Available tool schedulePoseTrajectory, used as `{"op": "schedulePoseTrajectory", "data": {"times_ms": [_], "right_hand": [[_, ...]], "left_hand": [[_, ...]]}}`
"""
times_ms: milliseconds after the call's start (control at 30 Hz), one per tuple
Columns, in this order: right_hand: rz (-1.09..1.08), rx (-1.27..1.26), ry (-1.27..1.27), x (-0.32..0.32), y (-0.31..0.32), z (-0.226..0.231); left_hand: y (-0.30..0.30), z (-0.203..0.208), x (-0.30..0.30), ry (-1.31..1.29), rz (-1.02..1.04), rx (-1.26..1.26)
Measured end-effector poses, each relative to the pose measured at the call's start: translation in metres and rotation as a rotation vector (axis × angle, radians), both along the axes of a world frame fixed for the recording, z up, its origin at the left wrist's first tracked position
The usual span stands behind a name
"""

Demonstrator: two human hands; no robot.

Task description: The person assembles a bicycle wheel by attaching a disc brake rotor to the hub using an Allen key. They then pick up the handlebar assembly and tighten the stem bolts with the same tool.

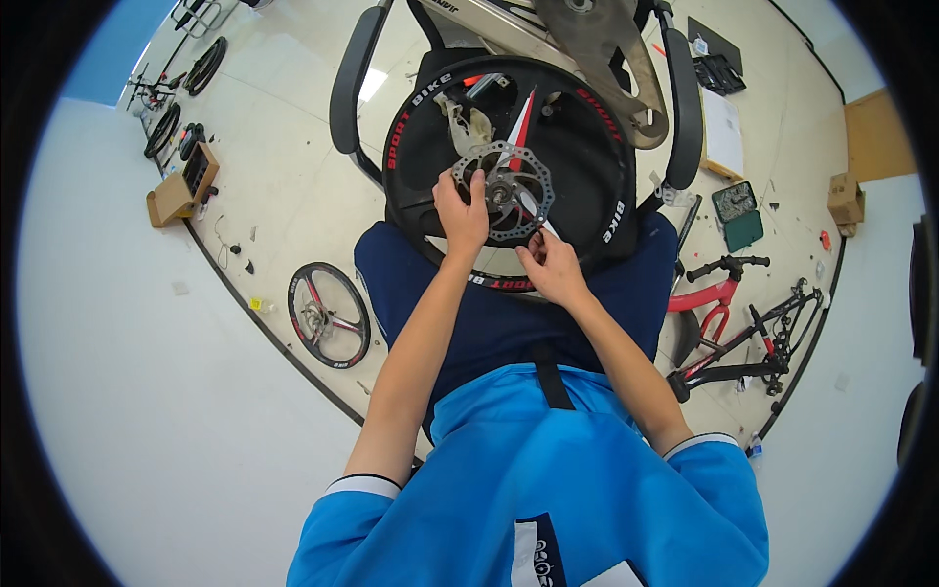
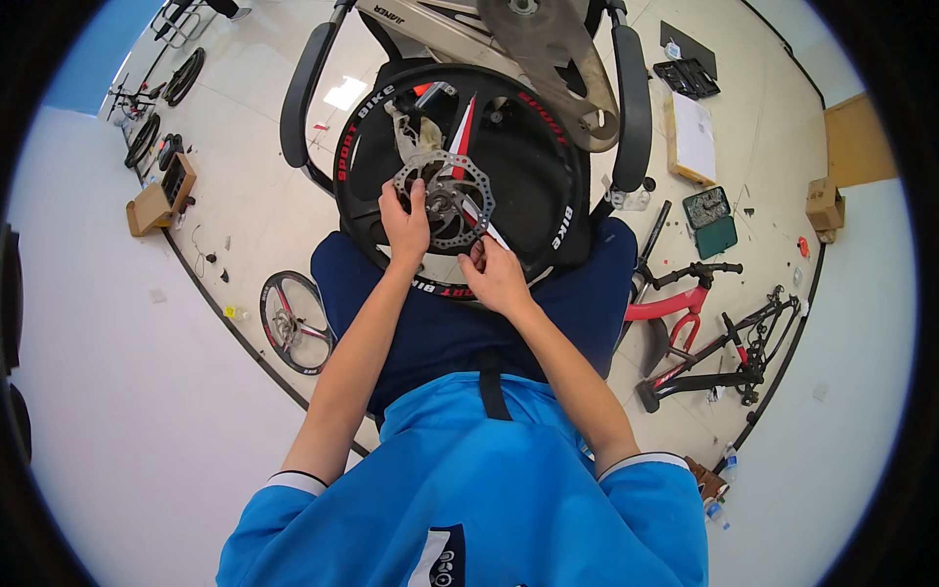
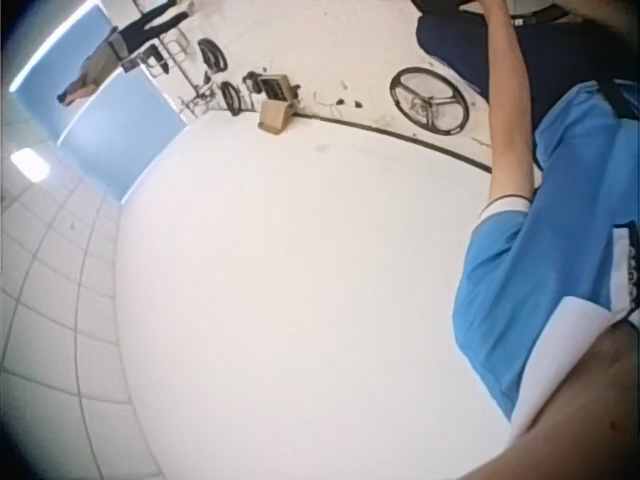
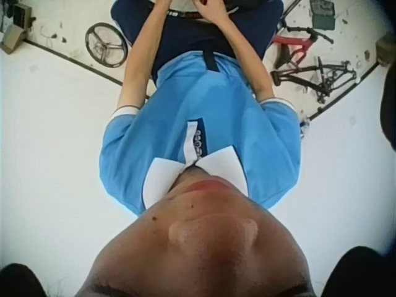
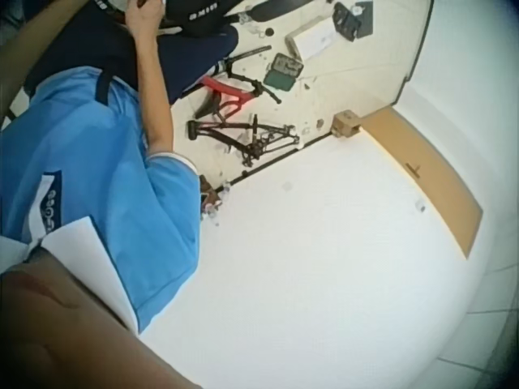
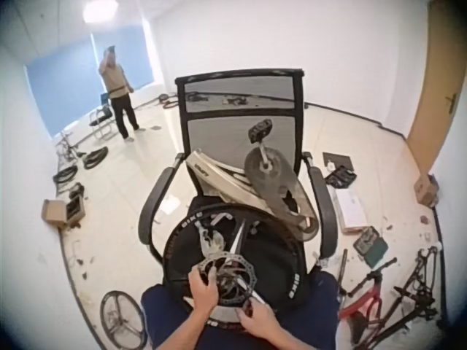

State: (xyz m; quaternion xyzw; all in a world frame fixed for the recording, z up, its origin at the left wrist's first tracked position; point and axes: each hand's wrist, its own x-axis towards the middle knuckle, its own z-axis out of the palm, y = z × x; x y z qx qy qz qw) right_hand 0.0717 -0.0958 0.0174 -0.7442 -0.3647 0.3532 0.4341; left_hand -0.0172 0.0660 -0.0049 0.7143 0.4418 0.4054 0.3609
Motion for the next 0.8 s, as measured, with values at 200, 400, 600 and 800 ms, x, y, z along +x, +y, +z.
{"op": "schedulePoseTrajectory", "data": {"times_ms": [200,400,600,800], "right_hand": [[-0.198,0.182,-0.089,-0.030,0.007,-0.024],[-0.286,0.128,-0.055,-0.048,0.012,-0.030],[-0.351,0.110,-0.037,-0.060,0.022,-0.031],[-0.243,0.162,0.321,-0.037,0.006,-0.031]], "left_hand": [[-0.001,-0.025,0.004,-0.071,0.115,-0.003],[-0.006,-0.027,0.007,-0.080,0.172,-0.007],[-0.003,-0.025,0.007,-0.080,0.169,-0.008],[-0.004,-0.019,0.002,-0.095,0.106,-0.057]]}}
